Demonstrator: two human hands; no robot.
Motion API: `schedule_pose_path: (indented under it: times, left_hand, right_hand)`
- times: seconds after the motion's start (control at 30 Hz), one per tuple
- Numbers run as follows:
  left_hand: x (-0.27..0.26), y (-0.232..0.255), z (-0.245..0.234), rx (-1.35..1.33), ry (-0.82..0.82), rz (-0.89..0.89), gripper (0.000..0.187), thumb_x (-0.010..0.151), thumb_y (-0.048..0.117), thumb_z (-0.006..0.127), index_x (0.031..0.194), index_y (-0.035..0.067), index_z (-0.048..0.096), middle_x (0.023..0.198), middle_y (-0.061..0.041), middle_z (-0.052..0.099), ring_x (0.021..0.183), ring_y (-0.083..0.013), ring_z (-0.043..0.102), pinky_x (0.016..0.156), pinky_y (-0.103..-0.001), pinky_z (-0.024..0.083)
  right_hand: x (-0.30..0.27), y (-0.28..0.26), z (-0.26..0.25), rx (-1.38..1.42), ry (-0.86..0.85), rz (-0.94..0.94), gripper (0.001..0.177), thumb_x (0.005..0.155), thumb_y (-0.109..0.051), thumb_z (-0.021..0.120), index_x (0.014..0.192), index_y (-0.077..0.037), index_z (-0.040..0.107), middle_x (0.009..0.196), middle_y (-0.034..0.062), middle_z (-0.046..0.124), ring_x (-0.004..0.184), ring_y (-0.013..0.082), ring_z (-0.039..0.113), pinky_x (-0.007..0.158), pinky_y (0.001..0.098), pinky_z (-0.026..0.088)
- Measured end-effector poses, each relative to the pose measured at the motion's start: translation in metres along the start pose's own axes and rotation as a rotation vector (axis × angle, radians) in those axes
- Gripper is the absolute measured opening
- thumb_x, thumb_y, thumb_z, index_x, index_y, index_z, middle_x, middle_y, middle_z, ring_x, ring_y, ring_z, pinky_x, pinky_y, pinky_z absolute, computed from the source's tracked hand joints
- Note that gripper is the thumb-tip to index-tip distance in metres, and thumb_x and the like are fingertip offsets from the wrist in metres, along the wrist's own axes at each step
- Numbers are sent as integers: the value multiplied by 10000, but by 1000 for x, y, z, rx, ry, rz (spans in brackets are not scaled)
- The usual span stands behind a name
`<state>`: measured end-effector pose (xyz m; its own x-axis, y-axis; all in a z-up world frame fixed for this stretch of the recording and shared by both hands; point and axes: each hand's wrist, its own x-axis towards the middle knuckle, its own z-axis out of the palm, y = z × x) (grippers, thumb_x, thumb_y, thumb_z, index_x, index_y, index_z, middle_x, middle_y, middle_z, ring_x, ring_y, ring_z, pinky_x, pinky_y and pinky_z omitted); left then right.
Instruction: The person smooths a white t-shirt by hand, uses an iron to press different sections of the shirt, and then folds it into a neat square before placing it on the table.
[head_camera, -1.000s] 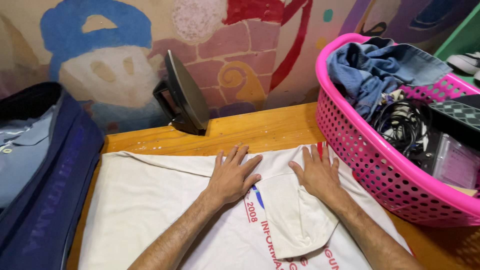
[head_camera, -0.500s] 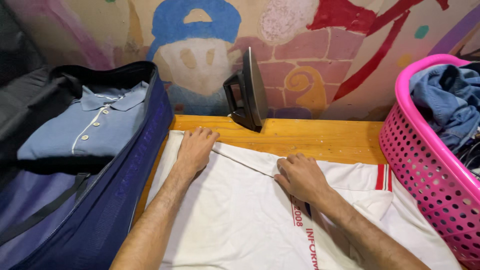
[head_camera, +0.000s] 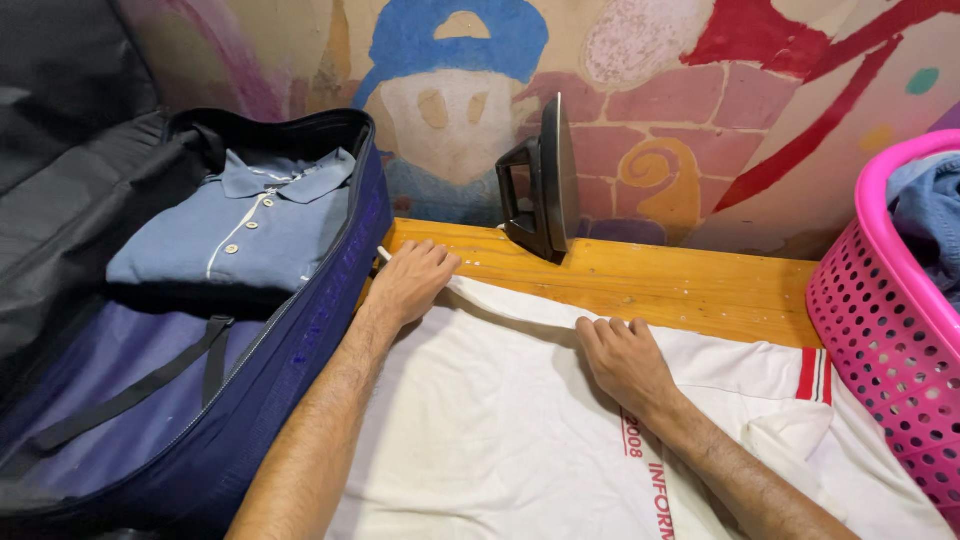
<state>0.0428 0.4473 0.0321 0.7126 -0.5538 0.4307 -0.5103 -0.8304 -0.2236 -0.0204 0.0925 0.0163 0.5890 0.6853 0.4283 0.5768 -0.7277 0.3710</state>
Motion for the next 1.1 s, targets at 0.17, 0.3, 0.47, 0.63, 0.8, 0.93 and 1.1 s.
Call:
schedule_pose_path:
  times: [0.17, 0.3, 0.47, 0.63, 0.8, 0.93, 1.1]
  left_hand:
    - [-15, 5, -22, -66, -72, -21, 397, 752, -39, 663, 1137, 30, 596, 1061, -118, 617, 1023, -307, 621, 875, -427, 506]
    - [-29, 12, -43, -115, -180, -23, 362, 763, -45, 686, 1102, 37, 590, 1055, -128, 621, 1023, -331, 643, 861, -443, 533]
    - [-43, 29, -63, -125, -329, -67, 288, 769, -9, 716, 1026, 75, 618, 1061, -132, 629, 1035, -341, 662, 855, -453, 542]
    - [-67, 41, -75, 39, -398, -144, 170, 842, 67, 716, 1003, 107, 677, 1026, -118, 681, 985, -329, 707, 832, -452, 568]
    - [-84, 56, -94, 68, -584, -152, 136, 831, 90, 726, 962, 127, 723, 1007, -98, 731, 996, -306, 722, 812, -439, 587]
    - [-93, 67, -96, 148, -647, -132, 126, 835, 102, 729, 949, 146, 756, 1010, -87, 741, 1017, -279, 722, 812, -425, 584]
    - [-105, 77, -77, 237, -611, -178, 83, 908, 144, 702, 950, 148, 773, 1027, -62, 753, 1009, -243, 723, 786, -415, 583]
  right_hand:
    - [-11, 16, 3, -41, 46, -90, 257, 887, -135, 611, 1124, -37, 607, 706, 27, 570, 635, 180, 593, 640, 349, 445]
    - [-19, 23, 1, 46, 22, -176, 198, 908, -87, 596, 1102, -47, 600, 699, 16, 557, 649, 171, 603, 650, 342, 446]
    - [-23, 35, -6, 156, 26, -244, 160, 924, -115, 599, 1071, -50, 595, 701, 23, 560, 672, 176, 619, 652, 346, 449]
    - [-35, 37, -13, 171, 24, -294, 202, 914, -115, 612, 1105, -49, 597, 731, 26, 579, 682, 176, 626, 674, 346, 466]
    - [-40, 35, -19, 188, 23, -336, 274, 887, -111, 626, 1149, -37, 592, 761, 36, 601, 690, 186, 633, 690, 343, 481]
    - [-45, 36, -22, 146, -68, -355, 316, 868, -101, 625, 1175, -37, 581, 781, 30, 603, 728, 186, 646, 714, 351, 487]
    - [-50, 35, -22, 97, -86, -409, 363, 841, -125, 633, 1192, -56, 571, 798, 27, 606, 742, 194, 651, 705, 355, 485]
